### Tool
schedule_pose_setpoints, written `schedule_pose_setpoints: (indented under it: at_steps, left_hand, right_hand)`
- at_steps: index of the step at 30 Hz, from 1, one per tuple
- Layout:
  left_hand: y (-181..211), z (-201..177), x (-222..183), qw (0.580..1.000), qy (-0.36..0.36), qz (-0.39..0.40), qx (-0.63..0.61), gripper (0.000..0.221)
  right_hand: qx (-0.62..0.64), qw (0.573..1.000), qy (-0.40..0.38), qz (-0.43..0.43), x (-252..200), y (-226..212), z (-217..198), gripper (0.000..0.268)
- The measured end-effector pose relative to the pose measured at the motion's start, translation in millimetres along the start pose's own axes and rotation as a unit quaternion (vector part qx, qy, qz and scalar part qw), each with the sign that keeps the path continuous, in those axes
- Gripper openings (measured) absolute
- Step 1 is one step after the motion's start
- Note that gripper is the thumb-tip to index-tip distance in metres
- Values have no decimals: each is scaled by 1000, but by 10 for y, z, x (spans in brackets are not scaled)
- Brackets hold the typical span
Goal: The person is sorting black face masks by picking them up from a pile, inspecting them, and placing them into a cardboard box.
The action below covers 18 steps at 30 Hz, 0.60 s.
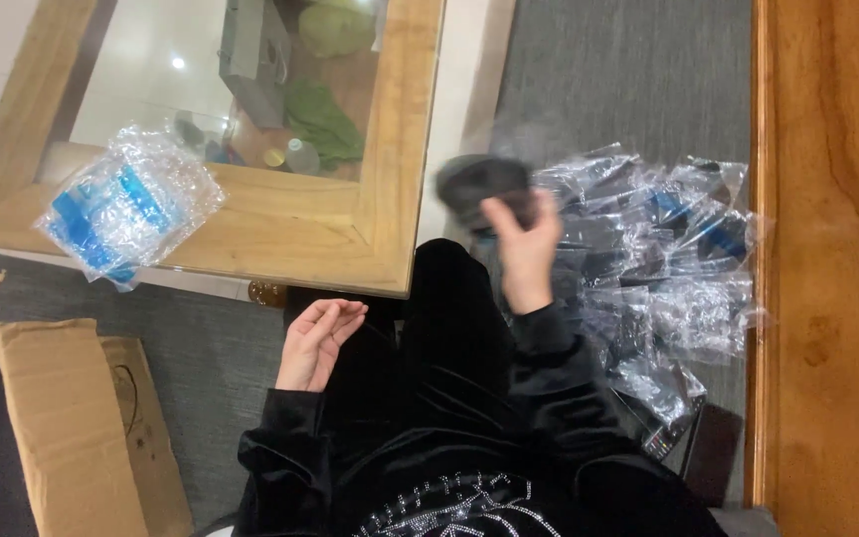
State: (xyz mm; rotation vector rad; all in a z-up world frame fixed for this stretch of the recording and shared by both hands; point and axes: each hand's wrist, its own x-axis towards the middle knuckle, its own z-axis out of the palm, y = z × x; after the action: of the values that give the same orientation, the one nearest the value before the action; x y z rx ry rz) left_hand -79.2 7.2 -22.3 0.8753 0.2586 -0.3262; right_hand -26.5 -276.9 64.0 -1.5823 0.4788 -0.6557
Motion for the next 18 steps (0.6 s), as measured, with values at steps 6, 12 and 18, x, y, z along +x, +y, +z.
schedule_pose_setpoints:
  at_steps: [6,12,18]
  left_hand:
    - [48,25,-16,1000,19,0,-23,23]
    - [26,63,-39,1000,13,13,-5,23]
    - [343,97,-406,989,12,33,144,25]
  right_hand:
    - [1,978,203,43,577,452,-1131,80]
    - [-103,948,298,40,1342,2266,-2796,94]
    - [-464,835,296,-20,905,1086,-2383,107]
